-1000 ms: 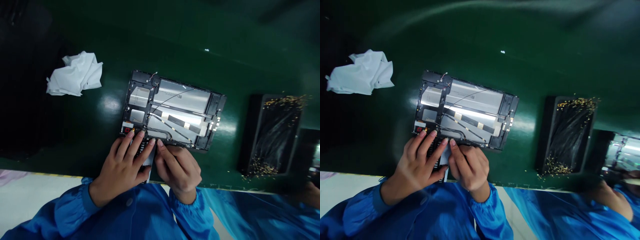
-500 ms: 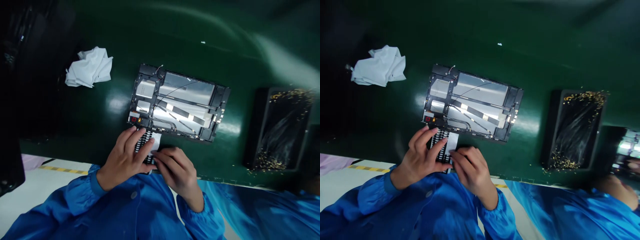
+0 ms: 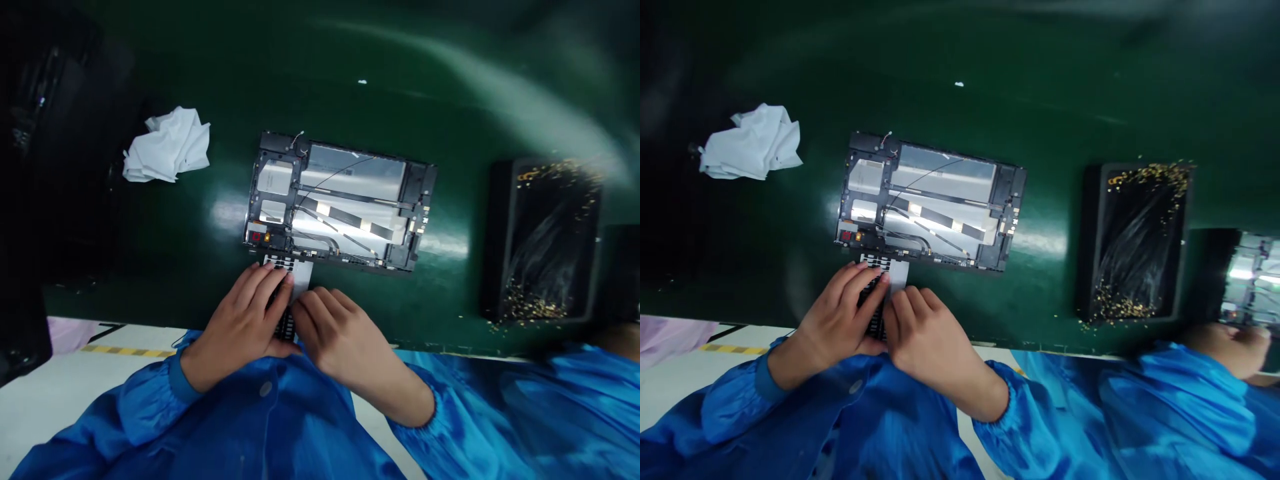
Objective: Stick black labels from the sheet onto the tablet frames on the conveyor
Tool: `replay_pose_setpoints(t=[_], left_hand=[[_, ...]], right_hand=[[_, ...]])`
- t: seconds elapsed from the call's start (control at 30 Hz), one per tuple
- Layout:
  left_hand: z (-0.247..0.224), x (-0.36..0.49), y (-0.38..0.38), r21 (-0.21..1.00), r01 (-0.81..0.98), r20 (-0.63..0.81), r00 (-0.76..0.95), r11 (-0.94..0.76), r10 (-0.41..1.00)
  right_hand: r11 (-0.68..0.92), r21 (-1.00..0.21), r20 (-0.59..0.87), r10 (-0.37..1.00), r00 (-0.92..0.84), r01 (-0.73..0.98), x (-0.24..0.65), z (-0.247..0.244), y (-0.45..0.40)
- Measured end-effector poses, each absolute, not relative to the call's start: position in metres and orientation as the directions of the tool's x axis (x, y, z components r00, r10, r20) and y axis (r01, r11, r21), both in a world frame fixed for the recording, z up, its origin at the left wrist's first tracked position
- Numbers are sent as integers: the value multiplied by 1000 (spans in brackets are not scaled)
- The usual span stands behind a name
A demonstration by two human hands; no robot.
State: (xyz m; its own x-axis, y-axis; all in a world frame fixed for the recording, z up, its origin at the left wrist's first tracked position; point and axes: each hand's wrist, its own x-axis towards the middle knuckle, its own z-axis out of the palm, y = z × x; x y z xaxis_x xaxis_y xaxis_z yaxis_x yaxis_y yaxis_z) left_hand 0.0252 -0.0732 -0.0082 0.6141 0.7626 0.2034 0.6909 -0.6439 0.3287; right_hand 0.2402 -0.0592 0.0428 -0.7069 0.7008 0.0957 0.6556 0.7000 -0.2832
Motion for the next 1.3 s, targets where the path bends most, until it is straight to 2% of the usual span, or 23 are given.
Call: replay_pose_setpoints(t=[0.17, 0.3, 0.4, 0.47, 0.57, 0.67, 0.8, 1.03, 1.3], left_hand=[[-8, 23, -69, 379, 667, 185, 625, -642, 759], [-8, 24, -69, 438, 653, 187, 606, -618, 773], [-7, 27, -69, 438, 658, 218, 583, -613, 782], [-5, 29, -67, 427, 659, 252, 570, -619, 782], [0, 33, -64, 423, 676, 286, 532, -603, 797], [4, 37, -63, 430, 698, 293, 492, -573, 820], [6, 43, -65, 452, 693, 329, 456, -562, 827], [9, 45, -59, 456, 666, 357, 470, -590, 807], [6, 42, -57, 554, 626, 304, 461, -549, 834]], right_hand=[[745, -185, -17, 650, -760, 641, 224, 47, -52], [752, -209, -68, 626, -777, 625, 226, 39, -52], [763, -268, -23, 605, -796, 588, 238, 35, -48], [728, -374, 19, 626, -780, 575, 247, 35, -45], [586, -569, 85, 740, -668, 577, 259, 35, -43], [483, -664, 134, 828, -545, 571, 265, 30, -48], [466, -680, 198, 860, -470, 567, 265, 19, -58], [536, -591, 272, 836, -478, 603, 260, 14, -62], [380, -757, 193, 907, -374, 532, 266, 10, -71]])
